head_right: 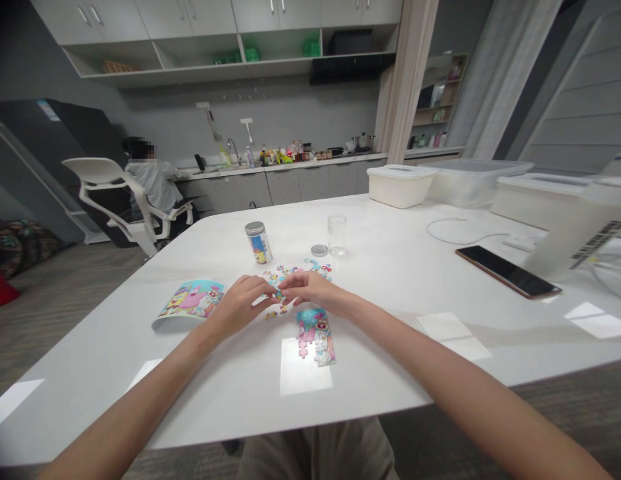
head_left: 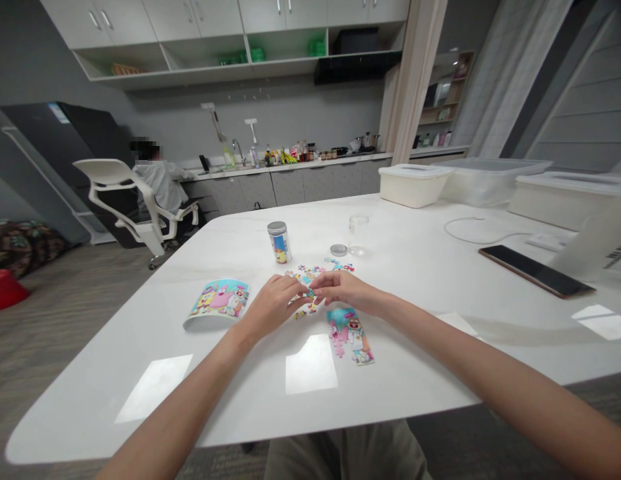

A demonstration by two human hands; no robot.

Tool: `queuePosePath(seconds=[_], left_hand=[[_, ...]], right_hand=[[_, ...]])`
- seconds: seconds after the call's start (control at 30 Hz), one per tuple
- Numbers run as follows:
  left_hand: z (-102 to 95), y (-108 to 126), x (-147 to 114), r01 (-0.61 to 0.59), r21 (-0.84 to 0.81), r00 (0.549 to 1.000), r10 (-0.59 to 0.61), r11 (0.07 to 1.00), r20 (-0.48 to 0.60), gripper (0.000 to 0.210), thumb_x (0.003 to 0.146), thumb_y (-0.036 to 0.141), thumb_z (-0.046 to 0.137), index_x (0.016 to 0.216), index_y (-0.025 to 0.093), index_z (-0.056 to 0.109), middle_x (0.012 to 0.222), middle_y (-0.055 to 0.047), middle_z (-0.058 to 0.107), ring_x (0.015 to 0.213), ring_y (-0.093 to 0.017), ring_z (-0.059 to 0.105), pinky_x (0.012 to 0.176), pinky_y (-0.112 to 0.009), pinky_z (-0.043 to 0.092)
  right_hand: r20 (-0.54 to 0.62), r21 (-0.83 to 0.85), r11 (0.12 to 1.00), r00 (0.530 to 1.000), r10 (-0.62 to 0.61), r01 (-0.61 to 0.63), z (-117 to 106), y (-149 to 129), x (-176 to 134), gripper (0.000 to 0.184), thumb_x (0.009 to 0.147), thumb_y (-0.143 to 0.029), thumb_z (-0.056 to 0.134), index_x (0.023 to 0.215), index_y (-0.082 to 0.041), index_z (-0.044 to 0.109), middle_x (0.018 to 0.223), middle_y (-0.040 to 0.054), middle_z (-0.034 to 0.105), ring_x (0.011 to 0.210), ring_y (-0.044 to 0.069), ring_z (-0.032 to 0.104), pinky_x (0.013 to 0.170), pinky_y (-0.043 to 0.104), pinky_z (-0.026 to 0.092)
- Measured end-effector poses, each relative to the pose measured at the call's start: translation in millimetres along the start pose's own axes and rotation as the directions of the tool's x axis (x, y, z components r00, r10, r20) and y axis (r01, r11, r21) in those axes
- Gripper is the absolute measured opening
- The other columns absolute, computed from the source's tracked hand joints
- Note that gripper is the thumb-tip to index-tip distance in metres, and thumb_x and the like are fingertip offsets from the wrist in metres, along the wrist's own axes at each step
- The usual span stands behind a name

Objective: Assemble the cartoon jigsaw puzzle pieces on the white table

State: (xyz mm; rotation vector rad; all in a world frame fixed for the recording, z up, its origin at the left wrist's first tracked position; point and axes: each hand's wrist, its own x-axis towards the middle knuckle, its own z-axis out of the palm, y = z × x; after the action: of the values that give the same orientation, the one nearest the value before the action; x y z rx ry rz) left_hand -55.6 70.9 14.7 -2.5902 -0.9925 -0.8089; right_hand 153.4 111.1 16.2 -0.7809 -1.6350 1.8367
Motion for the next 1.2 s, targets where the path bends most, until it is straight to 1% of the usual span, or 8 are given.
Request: queuePosePath(seconds=[0.67, 0.77, 0.87, 0.93, 1.0, 1.07, 1.13, 1.2], left_hand=[[-1.3, 1.9, -0.7, 0.041, -0.119, 0.989, -0.023, 0.992, 0.144, 0.01, 0.094, 0.022, 0.043, 0.091, 0.018, 0.052, 0.088, -0.004, 0.062, 0.082, -0.017, 0.058, 0.075, -0.033, 0.046], [-4.8, -1.7, -1.1, -0.004, -0.109, 0.984, 0.023, 0.994, 0.179, 0.013, 0.094, 0.019, 0.041, 0.093, 0.019, 0.054, 0.089, -0.005, 0.064, 0.084, -0.016, 0.058, 0.076, -0.032, 0.046], [-9.5, -8.3, -2.7, -0.024, -0.091, 0.974, 0.043, 0.996, 0.222, 0.017, 0.095, 0.02, 0.04, 0.093, 0.019, 0.057, 0.087, -0.004, 0.064, 0.082, -0.016, 0.058, 0.076, -0.032, 0.045], [-12.4, -12.8, -4.1, -0.028, -0.08, 0.974, 0.045, 0.996, 0.22, 0.02, 0.096, 0.019, 0.039, 0.092, 0.019, 0.059, 0.088, -0.004, 0.064, 0.082, -0.016, 0.058, 0.076, -0.031, 0.045], [-14.4, -16.3, -5.7, -0.029, -0.061, 0.975, 0.042, 0.998, 0.217, 0.024, 0.095, 0.018, 0.037, 0.094, 0.02, 0.061, 0.091, -0.006, 0.064, 0.083, -0.016, 0.058, 0.074, -0.031, 0.045], [-15.4, -19.1, -7.0, -0.01, -0.038, 0.971, 0.019, 0.999, 0.24, 0.026, 0.095, 0.017, 0.037, 0.096, 0.02, 0.063, 0.094, -0.007, 0.062, 0.084, -0.016, 0.057, 0.073, -0.03, 0.044], [-15.6, -21.4, -8.1, 0.028, -0.019, 0.958, -0.021, 0.999, 0.285, 0.026, 0.094, 0.017, 0.038, 0.098, 0.021, 0.063, 0.1, -0.007, 0.061, 0.086, -0.017, 0.057, 0.073, -0.03, 0.044], [-16.1, -23.1, -8.7, 0.061, -0.015, 0.938, -0.052, 0.998, 0.343, 0.026, 0.094, 0.016, 0.037, 0.098, 0.021, 0.062, 0.103, -0.007, 0.061, 0.088, -0.017, 0.058, 0.075, -0.03, 0.044]], right_hand=[[-0.021, -0.124, 0.991, 0.999, -0.046, 0.043, -0.5, 3.0, 4.3, 0.014, 0.071, -0.016, 0.068, 0.084, -0.017, 0.064, 0.082, 0.0018, 0.065, 0.071, 0.011, 0.063, 0.059, 0.022, 0.047], [-0.171, -0.209, 0.971, 0.973, -0.157, 0.12, -20.1, -3.1, 7.6, 0.01, 0.072, -0.018, 0.066, 0.082, -0.017, 0.063, 0.079, 0.0012, 0.064, 0.066, 0.011, 0.06, 0.057, 0.022, 0.045], [-0.431, -0.304, 0.943, 0.863, -0.263, 0.135, -52.8, -8.0, 11.7, 0.004, 0.075, -0.015, 0.059, 0.079, -0.018, 0.059, 0.078, 0.0003, 0.062, 0.062, 0.01, 0.057, 0.055, 0.022, 0.043], [-0.534, -0.394, 0.918, 0.801, -0.269, 0.046, -74.3, -7.9, 12.9, 0.007, 0.077, -0.013, 0.054, 0.081, -0.017, 0.058, 0.077, 0.0006, 0.06, 0.062, 0.011, 0.057, 0.055, 0.023, 0.043], [-0.536, -0.573, 0.818, 0.778, -0.328, -0.051, -90.3, -4.6, 12.7, 0.009, 0.079, -0.013, 0.052, 0.083, -0.018, 0.059, 0.077, 0.0012, 0.06, 0.064, 0.012, 0.057, 0.058, 0.025, 0.044], [-0.421, -0.802, 0.59, 0.786, -0.452, -0.091, -97.9, 0.8, 11.5, 0.013, 0.079, -0.01, 0.052, 0.085, -0.017, 0.061, 0.081, 0.0034, 0.061, 0.071, 0.015, 0.057, 0.069, 0.029, 0.045], [-0.257, -0.929, 0.363, 0.83, -0.495, -0.071, -96.8, 6.2, 10.0, 0.016, 0.079, -0.007, 0.051, 0.086, -0.015, 0.063, 0.086, 0.0065, 0.061, 0.079, 0.017, 0.057, 0.078, 0.032, 0.045], [-0.111, -0.968, 0.252, 0.885, -0.452, 0.008, -89.0, 9.8, 8.6, 0.018, 0.079, -0.006, 0.052, 0.087, -0.015, 0.065, 0.091, 0.0081, 0.061, 0.086, 0.019, 0.057, 0.083, 0.032, 0.044]])
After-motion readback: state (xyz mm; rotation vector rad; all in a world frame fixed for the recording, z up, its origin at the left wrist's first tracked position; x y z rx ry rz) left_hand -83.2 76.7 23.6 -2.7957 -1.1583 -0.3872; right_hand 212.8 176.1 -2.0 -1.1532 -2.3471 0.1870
